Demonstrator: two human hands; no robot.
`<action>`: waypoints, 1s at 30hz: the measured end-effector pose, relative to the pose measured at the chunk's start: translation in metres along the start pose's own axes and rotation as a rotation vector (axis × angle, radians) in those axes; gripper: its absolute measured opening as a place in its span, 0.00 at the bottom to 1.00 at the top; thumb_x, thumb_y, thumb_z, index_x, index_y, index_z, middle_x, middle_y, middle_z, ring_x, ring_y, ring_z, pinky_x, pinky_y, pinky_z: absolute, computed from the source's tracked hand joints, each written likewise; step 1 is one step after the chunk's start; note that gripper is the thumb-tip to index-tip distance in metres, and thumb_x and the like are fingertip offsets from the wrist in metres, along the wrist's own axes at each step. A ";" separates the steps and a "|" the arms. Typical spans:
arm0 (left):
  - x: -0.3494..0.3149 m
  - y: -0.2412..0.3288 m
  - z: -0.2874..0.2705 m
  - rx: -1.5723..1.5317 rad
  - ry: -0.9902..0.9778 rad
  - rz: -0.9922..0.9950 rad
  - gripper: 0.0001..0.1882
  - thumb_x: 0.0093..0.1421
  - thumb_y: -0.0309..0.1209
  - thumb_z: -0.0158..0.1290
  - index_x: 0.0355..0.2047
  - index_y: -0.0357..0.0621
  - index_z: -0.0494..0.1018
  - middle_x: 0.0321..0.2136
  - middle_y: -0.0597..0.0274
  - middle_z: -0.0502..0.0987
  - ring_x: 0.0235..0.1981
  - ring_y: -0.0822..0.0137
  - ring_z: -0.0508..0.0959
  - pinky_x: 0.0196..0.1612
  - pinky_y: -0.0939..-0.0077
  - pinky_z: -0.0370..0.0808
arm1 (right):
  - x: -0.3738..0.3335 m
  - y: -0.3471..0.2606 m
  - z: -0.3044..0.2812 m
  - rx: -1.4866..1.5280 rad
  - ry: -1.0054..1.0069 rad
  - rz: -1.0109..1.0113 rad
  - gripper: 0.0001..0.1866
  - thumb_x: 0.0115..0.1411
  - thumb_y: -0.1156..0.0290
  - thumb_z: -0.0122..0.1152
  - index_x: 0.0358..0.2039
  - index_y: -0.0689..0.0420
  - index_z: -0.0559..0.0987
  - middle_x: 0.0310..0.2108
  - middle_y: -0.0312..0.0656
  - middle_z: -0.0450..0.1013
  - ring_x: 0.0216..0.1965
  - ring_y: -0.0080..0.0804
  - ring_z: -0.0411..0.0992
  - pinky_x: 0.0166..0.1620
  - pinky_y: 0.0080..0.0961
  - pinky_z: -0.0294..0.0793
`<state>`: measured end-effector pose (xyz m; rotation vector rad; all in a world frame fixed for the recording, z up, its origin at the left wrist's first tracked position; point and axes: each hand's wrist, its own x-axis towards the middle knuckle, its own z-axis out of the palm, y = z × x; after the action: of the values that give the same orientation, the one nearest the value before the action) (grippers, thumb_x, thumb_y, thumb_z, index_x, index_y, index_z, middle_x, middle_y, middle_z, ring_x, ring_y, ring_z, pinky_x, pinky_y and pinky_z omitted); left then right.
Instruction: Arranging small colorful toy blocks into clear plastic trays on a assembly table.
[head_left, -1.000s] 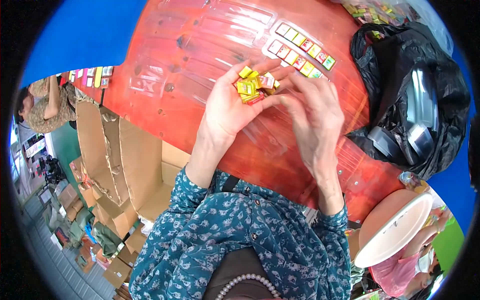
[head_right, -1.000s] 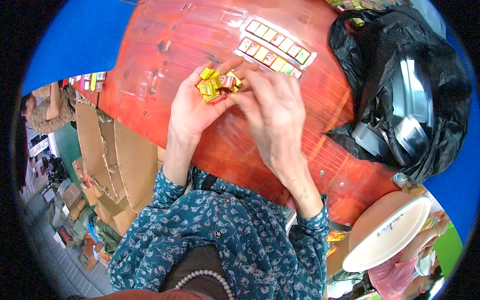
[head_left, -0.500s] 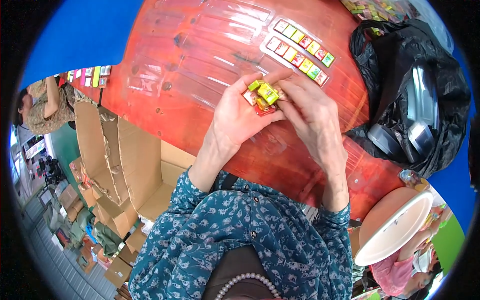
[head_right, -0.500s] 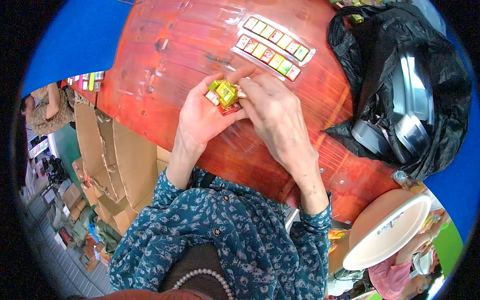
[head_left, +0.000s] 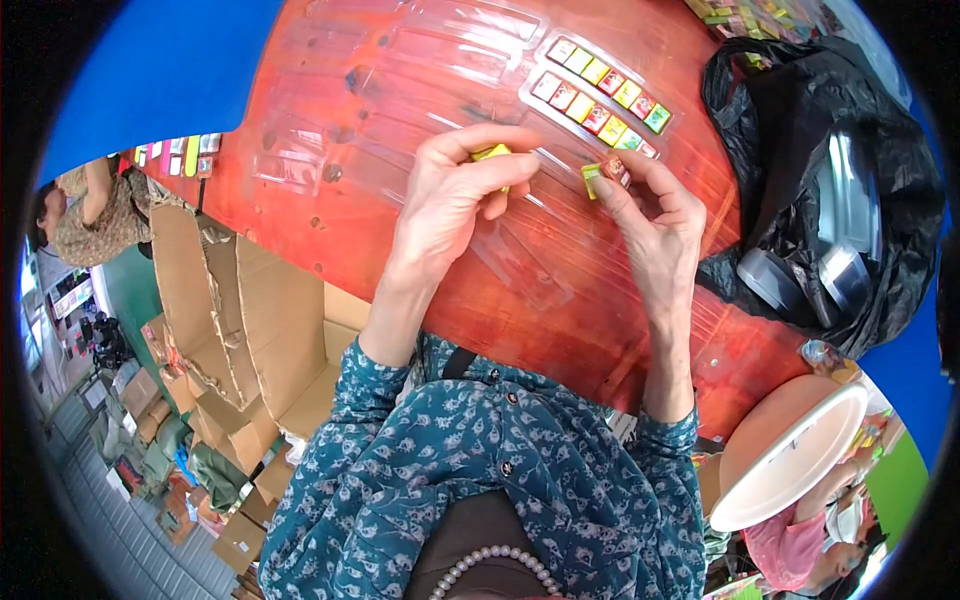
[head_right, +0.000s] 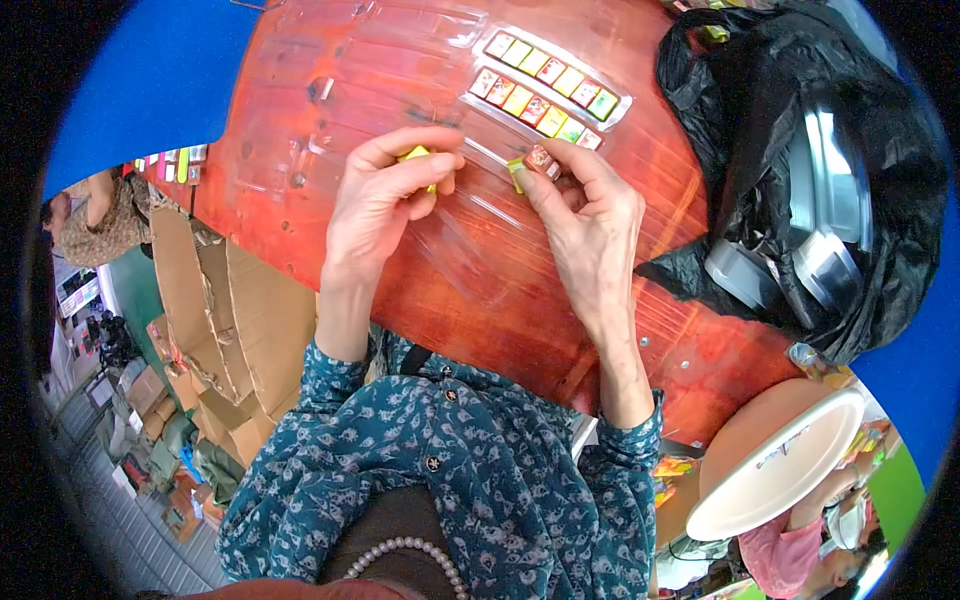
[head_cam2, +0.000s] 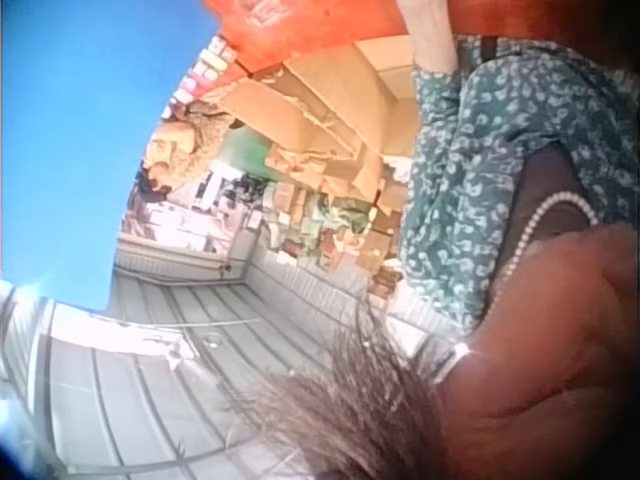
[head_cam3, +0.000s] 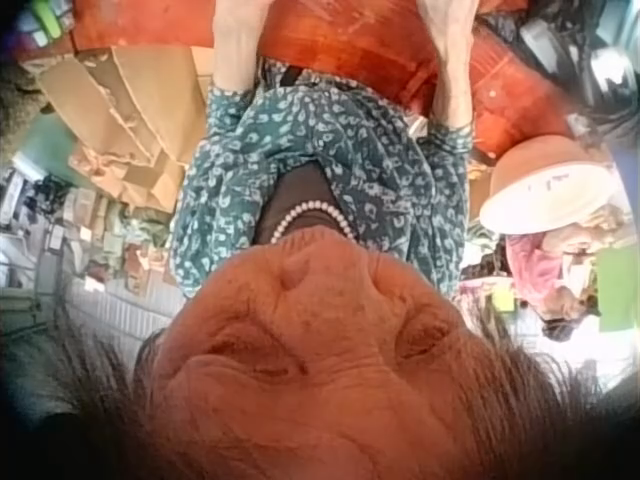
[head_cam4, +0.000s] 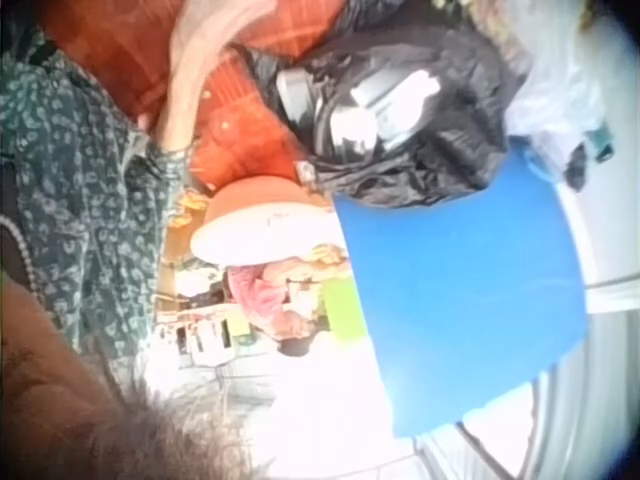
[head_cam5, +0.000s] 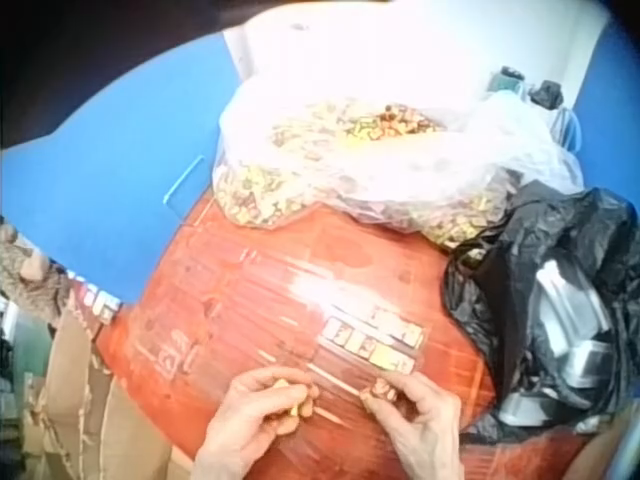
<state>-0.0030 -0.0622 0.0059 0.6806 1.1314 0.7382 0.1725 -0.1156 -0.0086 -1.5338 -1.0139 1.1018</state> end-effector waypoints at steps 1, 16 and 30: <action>0.001 0.000 0.003 0.107 0.002 0.036 0.11 0.51 0.25 0.58 0.36 0.34 0.76 0.23 0.62 0.76 0.19 0.80 0.71 0.17 0.90 0.62 | 0.000 0.002 0.002 0.208 -0.016 0.074 0.10 0.53 0.79 0.61 0.37 0.66 0.76 0.28 0.36 0.73 0.26 0.15 0.68 0.30 0.12 0.69; 0.009 -0.005 0.022 0.089 -0.114 0.134 0.08 0.51 0.25 0.59 0.32 0.35 0.76 0.25 0.60 0.77 0.22 0.77 0.75 0.19 0.89 0.69 | 0.004 0.010 0.007 0.732 -0.050 0.197 0.10 0.54 0.81 0.60 0.37 0.63 0.73 0.33 0.37 0.70 0.32 0.23 0.72 0.34 0.19 0.75; 0.016 -0.007 0.018 -0.027 -0.156 -0.009 0.08 0.51 0.25 0.58 0.32 0.36 0.75 0.25 0.58 0.77 0.24 0.72 0.77 0.21 0.84 0.74 | 0.008 0.008 0.000 0.612 -0.103 0.216 0.11 0.55 0.76 0.61 0.38 0.64 0.73 0.32 0.38 0.73 0.30 0.20 0.73 0.32 0.13 0.73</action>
<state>0.0194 -0.0547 -0.0031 0.6974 0.9794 0.6792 0.1756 -0.1094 -0.0174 -1.1068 -0.5036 1.4877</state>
